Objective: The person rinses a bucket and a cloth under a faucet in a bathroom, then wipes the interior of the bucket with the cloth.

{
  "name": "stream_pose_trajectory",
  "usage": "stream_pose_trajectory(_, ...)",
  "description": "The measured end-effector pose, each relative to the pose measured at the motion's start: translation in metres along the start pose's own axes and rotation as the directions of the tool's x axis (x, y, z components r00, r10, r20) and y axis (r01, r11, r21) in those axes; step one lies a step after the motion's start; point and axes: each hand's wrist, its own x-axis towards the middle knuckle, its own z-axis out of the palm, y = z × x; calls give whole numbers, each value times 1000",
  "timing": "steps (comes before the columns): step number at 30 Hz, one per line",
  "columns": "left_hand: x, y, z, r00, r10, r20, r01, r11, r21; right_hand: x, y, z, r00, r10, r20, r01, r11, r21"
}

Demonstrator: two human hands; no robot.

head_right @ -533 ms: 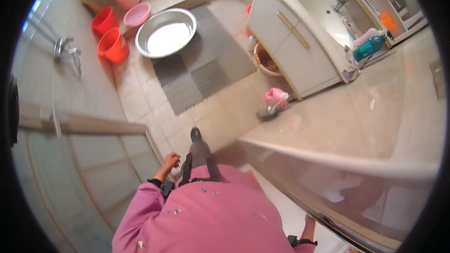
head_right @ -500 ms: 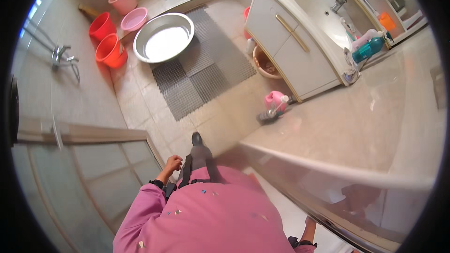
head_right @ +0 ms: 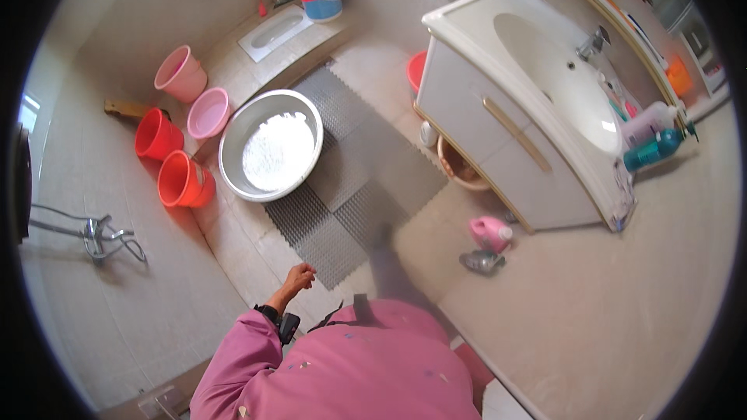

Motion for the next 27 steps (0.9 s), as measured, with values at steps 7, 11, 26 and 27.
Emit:
stream_pose_trajectory(7,46,15,-65,984,-161,-81,156,986,-61,24,-60,286,900,74,431,334,519,-787)
stream_pose_trajectory(11,88,34,-96,999,-44,0,43,986,162,46,-111,399,856,146,495,282,672,-685)
stream_pose_trajectory(26,379,314,-276,988,107,-107,-109,994,-11,91,-203,676,898,259,357,245,380,-892)
stream_pose_trajectory(27,394,332,-287,988,112,-108,-121,990,-77,92,-207,693,904,251,347,233,391,-890)
